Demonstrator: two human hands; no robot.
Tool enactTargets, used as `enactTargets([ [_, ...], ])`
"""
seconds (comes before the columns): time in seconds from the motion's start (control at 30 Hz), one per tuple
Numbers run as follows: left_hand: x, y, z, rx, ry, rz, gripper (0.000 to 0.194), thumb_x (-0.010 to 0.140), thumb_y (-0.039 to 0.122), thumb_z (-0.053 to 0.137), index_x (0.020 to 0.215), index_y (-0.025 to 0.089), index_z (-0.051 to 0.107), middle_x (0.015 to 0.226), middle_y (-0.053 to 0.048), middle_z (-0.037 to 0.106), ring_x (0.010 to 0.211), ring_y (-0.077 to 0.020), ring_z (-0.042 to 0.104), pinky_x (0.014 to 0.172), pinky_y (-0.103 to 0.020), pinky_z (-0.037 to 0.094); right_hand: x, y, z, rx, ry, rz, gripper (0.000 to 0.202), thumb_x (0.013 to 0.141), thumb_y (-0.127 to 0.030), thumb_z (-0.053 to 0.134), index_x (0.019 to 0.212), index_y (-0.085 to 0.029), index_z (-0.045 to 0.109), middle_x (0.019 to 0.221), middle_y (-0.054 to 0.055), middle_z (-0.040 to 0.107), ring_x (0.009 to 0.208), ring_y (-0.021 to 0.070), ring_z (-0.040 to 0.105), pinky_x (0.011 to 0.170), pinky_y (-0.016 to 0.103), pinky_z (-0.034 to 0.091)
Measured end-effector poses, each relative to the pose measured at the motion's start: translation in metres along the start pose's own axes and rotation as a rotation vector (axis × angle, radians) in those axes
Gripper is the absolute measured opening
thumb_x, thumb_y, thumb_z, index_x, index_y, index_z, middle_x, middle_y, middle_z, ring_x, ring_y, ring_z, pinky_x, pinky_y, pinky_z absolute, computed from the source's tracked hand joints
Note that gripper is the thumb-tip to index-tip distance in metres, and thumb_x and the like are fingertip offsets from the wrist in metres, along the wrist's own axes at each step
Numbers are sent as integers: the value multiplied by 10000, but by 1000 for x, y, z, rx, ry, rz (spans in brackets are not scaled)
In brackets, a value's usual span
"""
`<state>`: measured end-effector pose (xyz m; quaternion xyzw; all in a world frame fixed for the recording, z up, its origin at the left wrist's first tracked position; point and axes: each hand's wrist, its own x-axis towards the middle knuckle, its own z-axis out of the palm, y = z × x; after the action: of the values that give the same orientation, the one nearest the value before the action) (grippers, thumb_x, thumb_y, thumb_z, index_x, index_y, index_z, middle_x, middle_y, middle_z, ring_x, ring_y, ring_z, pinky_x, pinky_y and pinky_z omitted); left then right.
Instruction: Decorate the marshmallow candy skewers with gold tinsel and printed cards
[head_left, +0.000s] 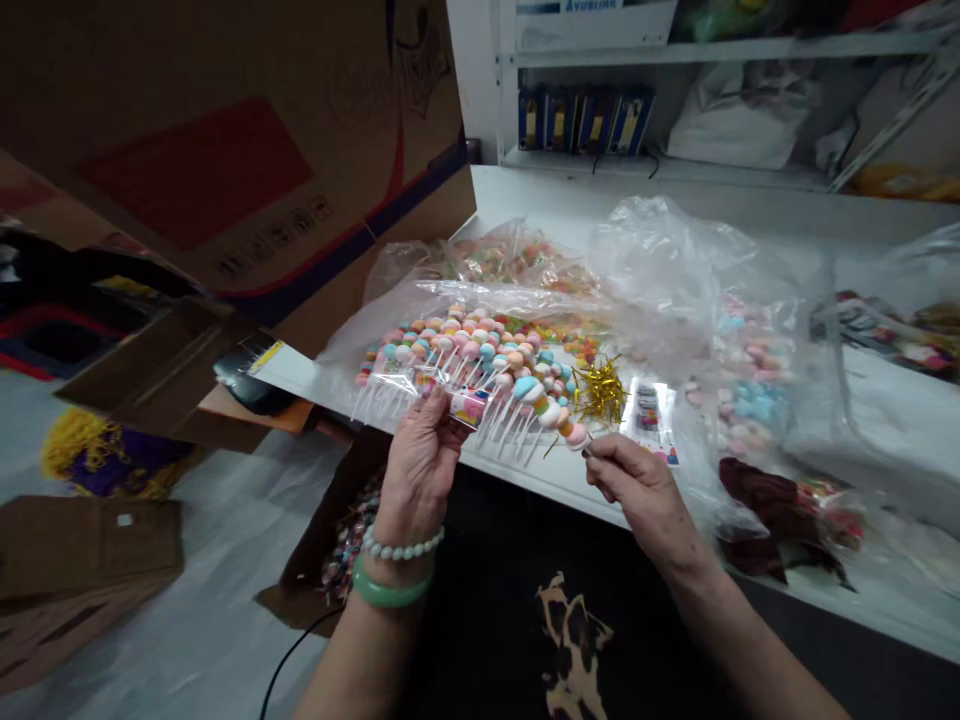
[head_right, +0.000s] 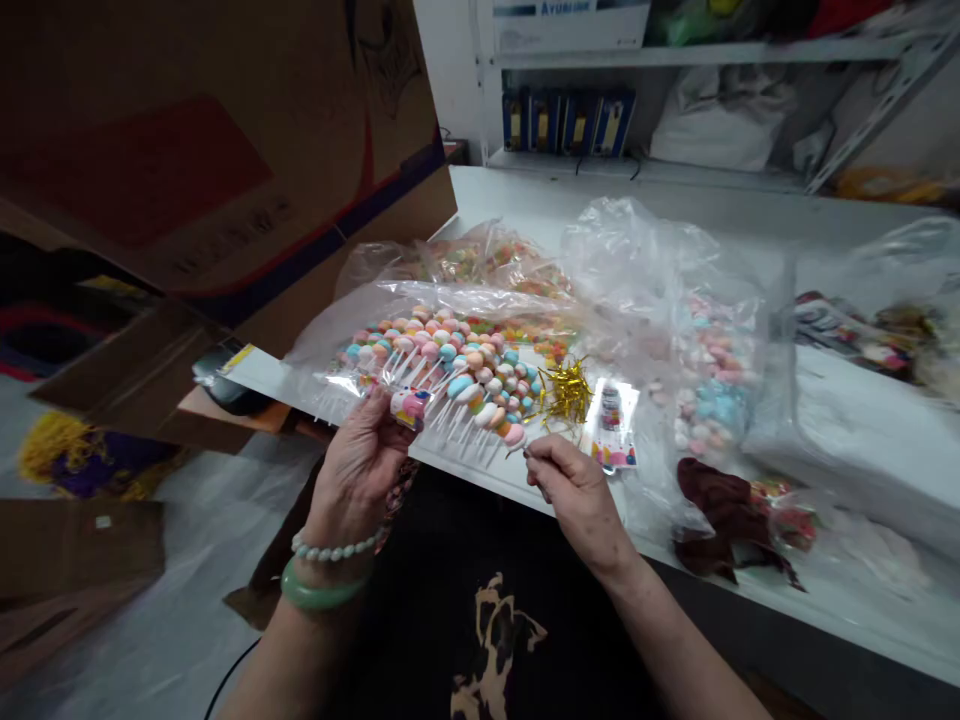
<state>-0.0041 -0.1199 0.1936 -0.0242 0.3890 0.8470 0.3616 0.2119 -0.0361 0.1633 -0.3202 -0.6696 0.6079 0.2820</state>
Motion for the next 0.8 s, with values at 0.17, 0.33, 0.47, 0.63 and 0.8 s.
enactTargets([
  [0.17,-6,-7,19,-85,62,-87,252,884,75,559,1092,186,646,891,-35,741,711,-124,698,670,-233,591,-16,-5,-3,-173,5,-121,136,876,-205,509,790,-205,615,684,-13,561,649,123,529,624,241,413],
  [0.33,-6,-15,23,-118,43,-136,307,916,135,544,1207,207,610,935,-41,745,762,-129,711,728,-232,592,-18,-2,-6,-201,29,-192,144,886,-185,503,801,-208,616,679,-20,566,637,117,536,615,225,418],
  [0.47,-8,-21,26,-98,17,-117,249,948,155,489,1151,173,633,863,-39,744,802,-148,717,774,-274,595,-18,3,-4,-245,39,-266,151,892,-159,503,801,-206,614,675,-23,574,632,113,544,611,215,419],
  [0.63,-11,-24,23,-13,-35,-83,83,883,141,594,909,154,671,732,-10,720,670,-130,697,684,-263,591,-18,8,-3,-358,124,-345,128,906,-145,514,851,-206,611,699,-14,580,633,115,553,610,215,422],
  [0.8,-8,-26,12,184,-148,122,153,680,211,809,738,158,677,650,22,685,578,-109,650,593,-216,550,-23,11,-7,-567,140,-567,173,900,-74,475,906,-198,596,745,23,591,673,147,544,654,262,414],
])
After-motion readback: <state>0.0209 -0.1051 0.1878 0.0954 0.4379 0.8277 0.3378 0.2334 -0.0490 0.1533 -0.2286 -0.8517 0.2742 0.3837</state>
